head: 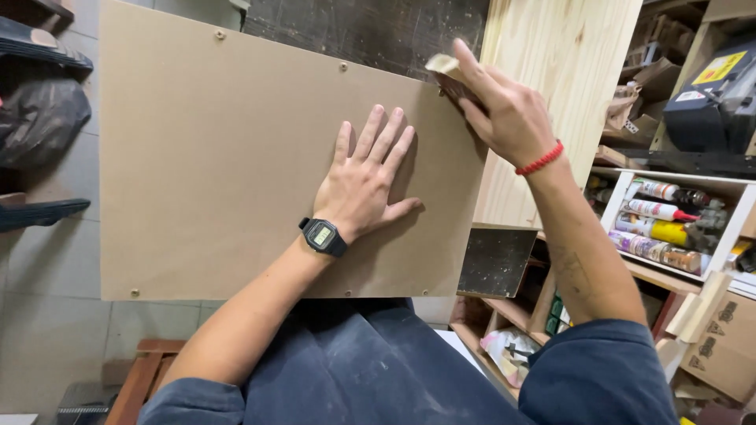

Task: Manual sanding of the edges of a wooden panel using a sanding block.

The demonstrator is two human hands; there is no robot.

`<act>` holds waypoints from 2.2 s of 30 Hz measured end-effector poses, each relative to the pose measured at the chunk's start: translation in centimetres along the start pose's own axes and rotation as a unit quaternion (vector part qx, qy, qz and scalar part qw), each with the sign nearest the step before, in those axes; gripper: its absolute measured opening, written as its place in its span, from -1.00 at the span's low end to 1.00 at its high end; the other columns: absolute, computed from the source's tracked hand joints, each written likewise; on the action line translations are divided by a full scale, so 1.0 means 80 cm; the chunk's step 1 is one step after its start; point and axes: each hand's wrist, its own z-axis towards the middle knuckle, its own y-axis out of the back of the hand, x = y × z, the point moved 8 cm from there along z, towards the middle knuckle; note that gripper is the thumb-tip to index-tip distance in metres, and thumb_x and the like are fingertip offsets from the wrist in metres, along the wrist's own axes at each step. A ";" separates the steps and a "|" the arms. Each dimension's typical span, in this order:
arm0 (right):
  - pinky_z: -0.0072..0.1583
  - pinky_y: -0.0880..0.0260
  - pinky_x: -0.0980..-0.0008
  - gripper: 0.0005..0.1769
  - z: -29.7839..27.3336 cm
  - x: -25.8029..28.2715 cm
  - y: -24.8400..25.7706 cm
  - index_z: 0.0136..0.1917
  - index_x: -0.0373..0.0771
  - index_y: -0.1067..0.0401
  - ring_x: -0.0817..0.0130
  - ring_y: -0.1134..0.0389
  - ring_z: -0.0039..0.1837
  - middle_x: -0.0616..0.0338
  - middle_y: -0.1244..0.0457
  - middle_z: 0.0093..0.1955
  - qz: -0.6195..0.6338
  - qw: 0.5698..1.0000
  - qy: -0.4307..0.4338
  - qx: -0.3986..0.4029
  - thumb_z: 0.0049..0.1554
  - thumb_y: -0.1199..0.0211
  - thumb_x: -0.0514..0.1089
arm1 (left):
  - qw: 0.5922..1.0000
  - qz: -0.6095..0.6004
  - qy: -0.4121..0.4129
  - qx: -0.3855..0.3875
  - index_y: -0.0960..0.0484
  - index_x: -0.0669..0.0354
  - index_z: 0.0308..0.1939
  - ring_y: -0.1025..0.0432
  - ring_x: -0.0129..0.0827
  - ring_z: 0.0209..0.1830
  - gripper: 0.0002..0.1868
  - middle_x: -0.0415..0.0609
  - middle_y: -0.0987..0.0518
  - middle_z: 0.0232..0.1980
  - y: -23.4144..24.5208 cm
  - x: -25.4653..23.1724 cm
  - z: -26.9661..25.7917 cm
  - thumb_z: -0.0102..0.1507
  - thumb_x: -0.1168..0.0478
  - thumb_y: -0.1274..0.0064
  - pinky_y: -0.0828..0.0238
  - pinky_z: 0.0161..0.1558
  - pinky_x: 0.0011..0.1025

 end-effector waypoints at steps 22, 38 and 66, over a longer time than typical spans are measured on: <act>-0.21 -0.51 0.27 -0.32 0.028 0.016 0.005 0.60 -0.18 -0.02 0.18 -0.39 -0.17 -0.15 -0.39 0.15 -0.004 0.997 0.064 -0.038 0.33 -0.26 -0.35 | 0.999 0.000 0.001 0.037 -0.04 0.02 0.57 0.25 -0.15 0.60 0.12 -0.05 0.08 0.61 -0.008 -0.002 0.002 0.15 -0.58 0.16 0.25 0.47 0.07; -0.12 -0.41 0.30 -0.64 -0.003 -0.051 0.047 0.44 -0.23 -0.35 0.33 -0.33 -0.17 -0.03 -0.41 0.16 0.053 0.977 -0.032 -0.204 0.39 -0.09 -0.26 | 1.000 0.017 -0.006 0.025 -0.05 0.01 0.56 0.22 -0.16 0.60 0.11 -0.07 0.05 0.60 -0.004 -0.001 0.002 0.16 -0.62 0.21 0.22 0.46 0.06; 0.37 -0.23 0.38 -0.21 -0.457 -0.078 -0.134 0.64 -0.28 0.05 0.41 -0.17 0.31 0.06 -0.11 0.41 0.411 0.611 -0.531 -0.418 0.19 -0.07 -0.40 | 0.987 -0.059 -0.145 0.040 -0.19 0.17 0.46 -0.07 -0.17 0.54 -0.30 0.02 -0.20 0.52 -0.023 -0.063 0.076 0.38 -0.21 0.38 0.00 0.45 -0.07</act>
